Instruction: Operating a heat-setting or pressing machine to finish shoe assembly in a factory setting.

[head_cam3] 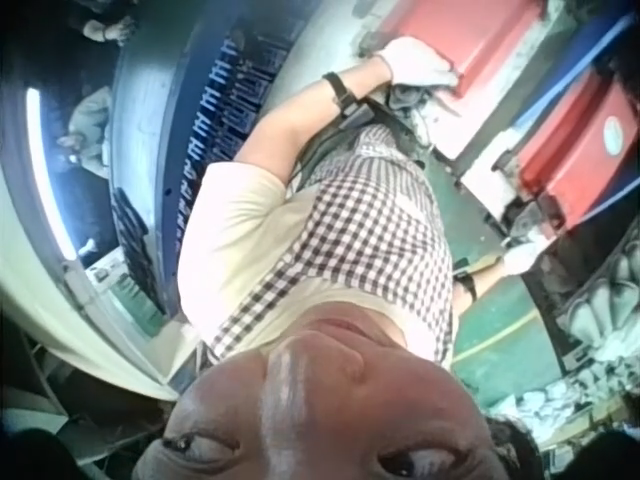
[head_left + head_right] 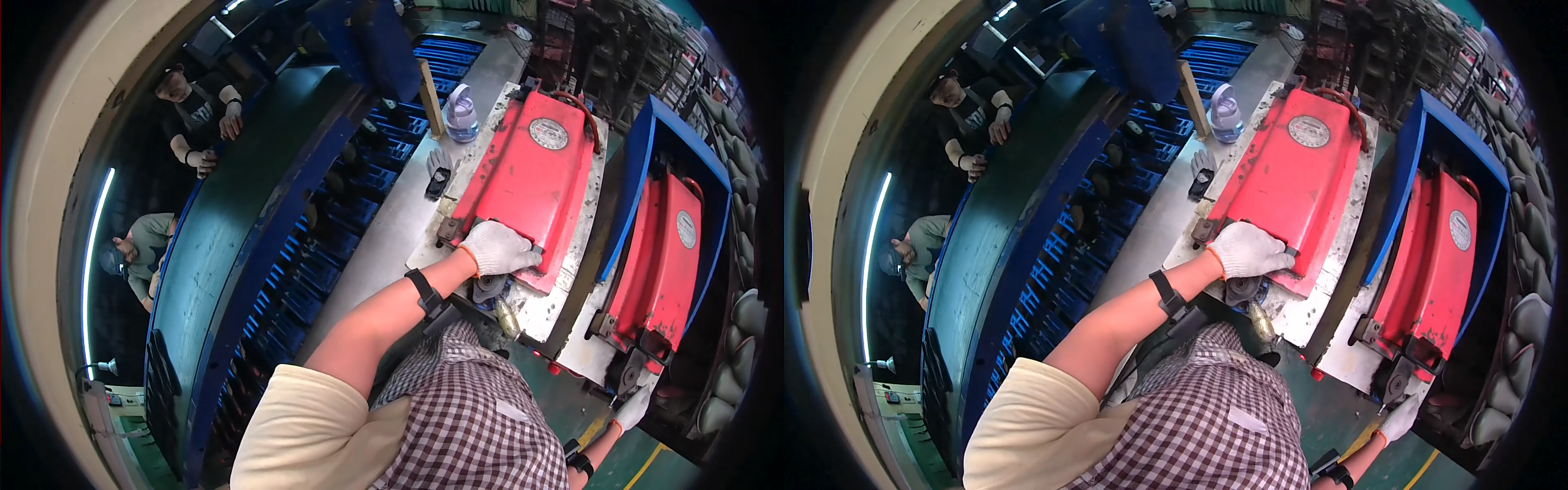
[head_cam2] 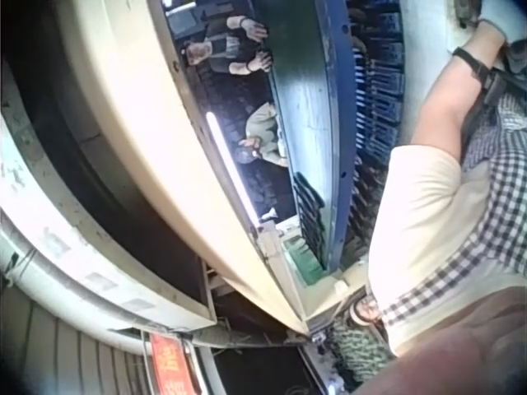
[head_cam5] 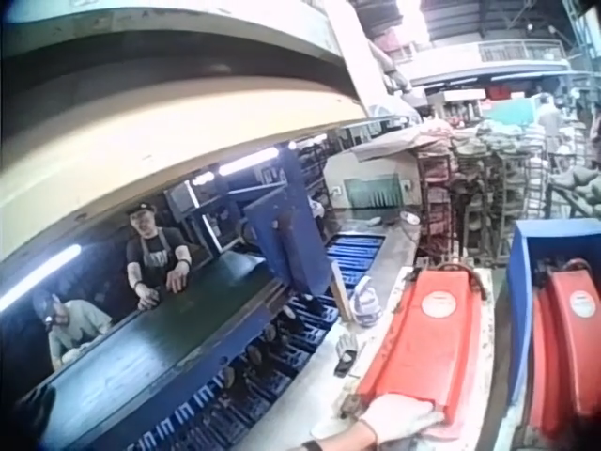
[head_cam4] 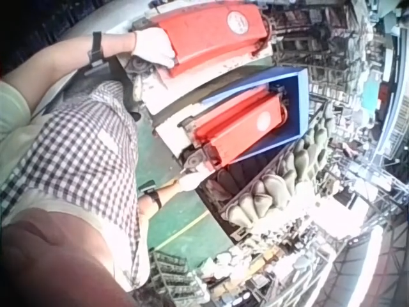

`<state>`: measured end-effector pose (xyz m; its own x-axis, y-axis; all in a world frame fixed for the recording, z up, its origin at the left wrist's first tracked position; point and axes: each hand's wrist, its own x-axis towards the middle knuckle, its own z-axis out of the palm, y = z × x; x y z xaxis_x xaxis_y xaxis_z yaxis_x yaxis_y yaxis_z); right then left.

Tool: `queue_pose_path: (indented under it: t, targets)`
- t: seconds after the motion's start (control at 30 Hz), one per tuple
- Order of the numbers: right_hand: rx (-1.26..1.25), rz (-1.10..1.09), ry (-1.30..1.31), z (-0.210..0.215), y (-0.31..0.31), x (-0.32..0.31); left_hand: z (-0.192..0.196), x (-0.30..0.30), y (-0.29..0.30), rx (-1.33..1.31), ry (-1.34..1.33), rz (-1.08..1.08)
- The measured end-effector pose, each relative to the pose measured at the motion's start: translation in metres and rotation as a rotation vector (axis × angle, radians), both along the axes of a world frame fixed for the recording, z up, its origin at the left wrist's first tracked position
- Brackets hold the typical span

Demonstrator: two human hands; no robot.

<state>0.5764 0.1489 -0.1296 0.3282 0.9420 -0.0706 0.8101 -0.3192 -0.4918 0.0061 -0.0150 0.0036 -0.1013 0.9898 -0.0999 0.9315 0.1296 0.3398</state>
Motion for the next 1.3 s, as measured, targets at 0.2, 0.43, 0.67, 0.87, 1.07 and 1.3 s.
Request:
queue_pose_path:
  t: [0.2,0.43,0.67,0.87,1.07,1.3]
  targets:
    - [-0.012,0.081,0.077,0.008,-0.004,0.002,-0.005,0.005,0.001,-0.005,0.038,-0.014]
    - [-0.015,0.124,-0.086,0.001,-0.004,0.010,-0.022,0.020,0.006,0.326,0.120,0.135]
    - [-0.048,0.083,-0.046,0.024,-0.011,-0.013,0.025,0.091,0.047,0.674,-0.392,0.129]
    - [-0.114,-0.021,-0.031,0.040,-0.076,-0.048,0.029,0.195,0.098,0.539,-0.445,-0.374]
    - [-0.177,0.132,0.036,0.086,-0.148,-0.105,0.000,0.250,0.129,0.577,-0.262,-0.631]
    - [0.315,0.846,0.028,0.114,-0.074,-0.125,0.039,0.258,0.169,0.818,-0.175,-0.629]
